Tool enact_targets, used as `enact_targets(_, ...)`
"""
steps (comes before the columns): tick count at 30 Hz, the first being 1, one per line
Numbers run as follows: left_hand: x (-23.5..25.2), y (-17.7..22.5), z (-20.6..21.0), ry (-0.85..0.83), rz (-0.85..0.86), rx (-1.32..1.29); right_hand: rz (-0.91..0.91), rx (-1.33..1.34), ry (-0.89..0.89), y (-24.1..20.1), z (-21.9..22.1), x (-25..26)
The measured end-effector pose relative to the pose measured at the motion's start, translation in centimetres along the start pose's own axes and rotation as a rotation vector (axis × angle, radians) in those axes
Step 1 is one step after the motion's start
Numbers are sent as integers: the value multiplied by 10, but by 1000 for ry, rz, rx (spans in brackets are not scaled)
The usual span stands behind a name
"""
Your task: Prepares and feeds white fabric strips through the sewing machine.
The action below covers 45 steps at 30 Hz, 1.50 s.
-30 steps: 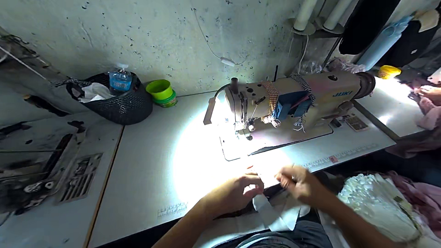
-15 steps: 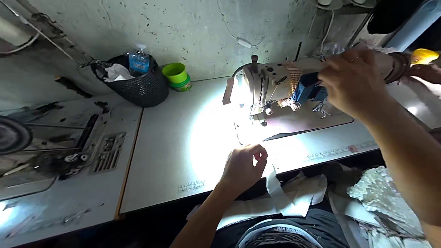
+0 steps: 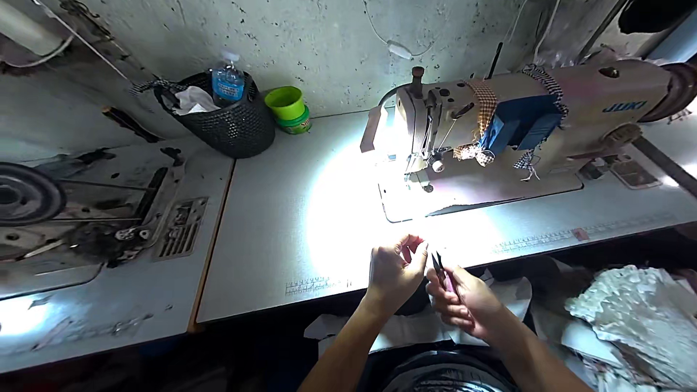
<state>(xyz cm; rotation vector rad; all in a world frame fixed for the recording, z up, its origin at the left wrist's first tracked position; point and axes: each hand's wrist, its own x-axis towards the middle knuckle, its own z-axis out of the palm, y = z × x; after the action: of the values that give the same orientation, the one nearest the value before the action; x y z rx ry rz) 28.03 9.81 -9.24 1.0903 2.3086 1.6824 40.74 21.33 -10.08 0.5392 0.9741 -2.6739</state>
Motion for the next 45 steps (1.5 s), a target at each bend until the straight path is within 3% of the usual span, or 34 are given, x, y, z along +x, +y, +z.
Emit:
enact_targets(5, 2, 0, -5, -43, 8, 92, -95, -46, -23, -14, -3, 18)
enact_targets(11, 4, 0, -6, -37, 43, 139, -33, -137, 65, -27, -3, 14)
enact_targets(19, 0, 7, -2, -15, 37, 173, 2, -47, 0, -25, -3, 14)
enact_targets(25, 0, 9, -6, -20, 63, 252, -50, -146, 142, -31, -3, 9)
enact_targets(28, 1, 5, -10, -16, 58, 247, -273, -414, 380, -33, -13, 3)
enact_targets(31, 2, -4, -13, -14, 19, 250, -599, -1123, 661, -50, -47, 2)
enact_targets(33, 1, -14, -14, -44, -43, 275, -740, -1415, 813, -66, -68, 4)
enact_targets(36, 1, -31, -13, -114, -113, 284, -765, -1623, 926, -88, -90, 11)
enact_targets(40, 1, -42, -10, -88, -89, 249, -709, -1773, 892, -99, -95, 20)
enact_targets(45, 13, -43, -10, -20, -90, 156, -896, -1788, 872, -102, -111, 13)
